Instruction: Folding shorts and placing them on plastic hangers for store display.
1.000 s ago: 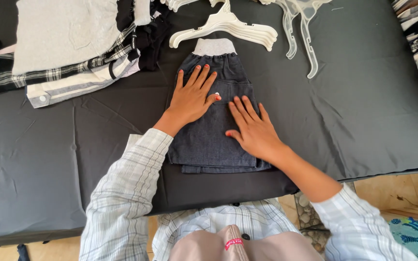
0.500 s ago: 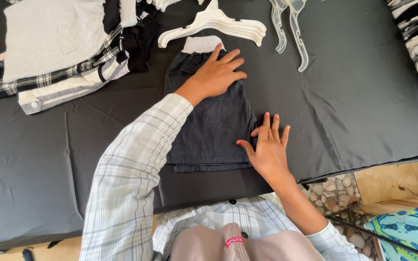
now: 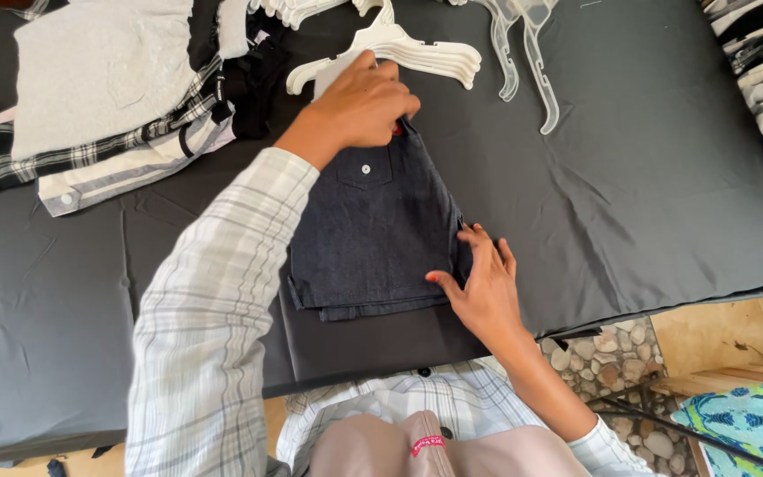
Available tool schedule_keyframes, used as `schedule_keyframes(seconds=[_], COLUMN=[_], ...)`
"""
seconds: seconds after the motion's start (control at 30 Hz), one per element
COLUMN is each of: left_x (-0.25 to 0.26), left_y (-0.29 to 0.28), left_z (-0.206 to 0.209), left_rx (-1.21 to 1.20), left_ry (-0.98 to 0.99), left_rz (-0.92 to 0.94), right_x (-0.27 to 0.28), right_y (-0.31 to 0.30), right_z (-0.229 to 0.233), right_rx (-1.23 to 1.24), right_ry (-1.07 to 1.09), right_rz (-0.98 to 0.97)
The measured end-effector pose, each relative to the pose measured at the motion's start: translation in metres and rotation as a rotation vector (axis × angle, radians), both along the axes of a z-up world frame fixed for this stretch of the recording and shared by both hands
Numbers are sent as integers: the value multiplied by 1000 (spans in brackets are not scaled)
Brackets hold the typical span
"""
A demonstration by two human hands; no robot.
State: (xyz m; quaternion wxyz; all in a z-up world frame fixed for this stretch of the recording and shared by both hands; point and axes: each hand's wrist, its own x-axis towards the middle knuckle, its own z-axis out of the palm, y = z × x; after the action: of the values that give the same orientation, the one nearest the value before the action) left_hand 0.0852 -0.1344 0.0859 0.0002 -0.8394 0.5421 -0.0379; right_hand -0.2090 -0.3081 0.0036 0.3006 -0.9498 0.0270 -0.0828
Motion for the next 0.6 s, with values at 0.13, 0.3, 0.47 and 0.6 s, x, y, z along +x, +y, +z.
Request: schedule_keyframes(seconds=[0.13,0.3,0.47,0.6], left_x=[-4,2,-23,-33], left_y=[7,20,39,61], left_z=[43,77,115,100], left_rx=[52,-290,-676,-715], left_ry=[27,-151,178,245], left_rz=[88,62,-30,-29], right_x=[9,33,23,14], right_y=[2,-24,-41,-12], right_z=[9,59,100,124], right_rx=[217,312,105,-57], right_ry=[-71,-631,-879,-811], right_rz=[-58,-158,-77,299])
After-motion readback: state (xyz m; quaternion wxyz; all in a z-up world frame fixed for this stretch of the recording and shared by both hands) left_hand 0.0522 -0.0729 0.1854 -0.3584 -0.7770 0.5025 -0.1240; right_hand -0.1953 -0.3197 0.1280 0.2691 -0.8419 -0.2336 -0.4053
